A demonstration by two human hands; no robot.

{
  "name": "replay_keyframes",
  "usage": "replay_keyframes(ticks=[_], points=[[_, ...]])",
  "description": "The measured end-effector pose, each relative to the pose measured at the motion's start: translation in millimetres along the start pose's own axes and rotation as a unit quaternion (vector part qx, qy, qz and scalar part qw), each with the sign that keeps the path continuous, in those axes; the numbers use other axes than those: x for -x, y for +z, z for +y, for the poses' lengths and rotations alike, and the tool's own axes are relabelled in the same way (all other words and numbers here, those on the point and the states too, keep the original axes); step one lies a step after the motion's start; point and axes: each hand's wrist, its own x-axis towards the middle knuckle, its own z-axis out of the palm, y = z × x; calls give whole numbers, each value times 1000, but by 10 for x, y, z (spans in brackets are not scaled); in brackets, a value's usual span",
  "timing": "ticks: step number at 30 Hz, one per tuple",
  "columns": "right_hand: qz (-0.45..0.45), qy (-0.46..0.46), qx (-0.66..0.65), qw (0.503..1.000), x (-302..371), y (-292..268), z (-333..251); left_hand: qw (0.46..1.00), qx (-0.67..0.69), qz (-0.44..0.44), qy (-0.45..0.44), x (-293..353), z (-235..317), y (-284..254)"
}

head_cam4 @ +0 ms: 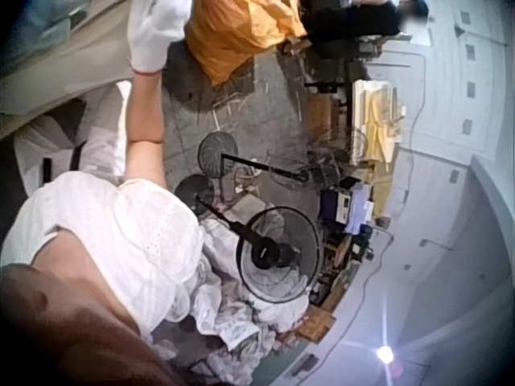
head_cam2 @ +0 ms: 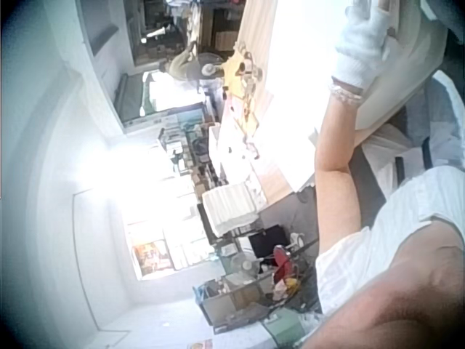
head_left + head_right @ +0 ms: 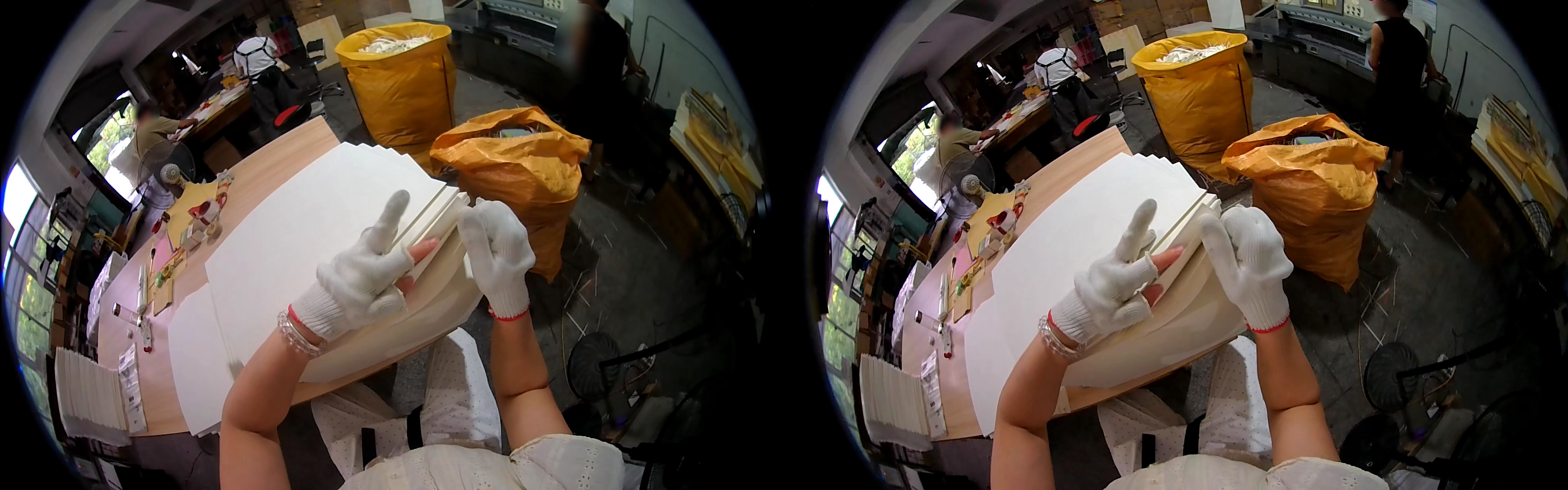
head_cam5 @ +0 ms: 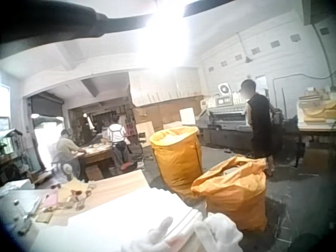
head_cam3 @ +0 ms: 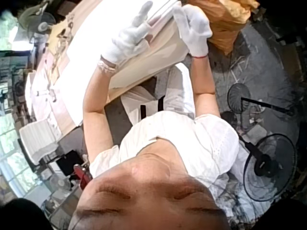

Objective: The person, wearing white gloves, repeatedly picks up stacks of white paper from a table and places them onto a growing pile. The action involves lifting, aligning, and setting down the paper sheets in a repetitive manner within a workshop environment.

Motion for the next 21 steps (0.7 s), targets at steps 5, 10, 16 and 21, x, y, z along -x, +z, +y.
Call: replay_keyframes(ticks=[5,10,16,21], points=[[-9,4,13,1000,-20,3,19,997,1,-71,-13,-73,77,-58],[10,-6,19,1000,4,29,47,999,50,6,9,-28,9,47],[12,-18,-12,1000,15,22,47,999,34,-4,12,10,-74,21],[-9,9,-9,1000,7,-14,47,997,-7,-75,-24,-69,86,-44]])
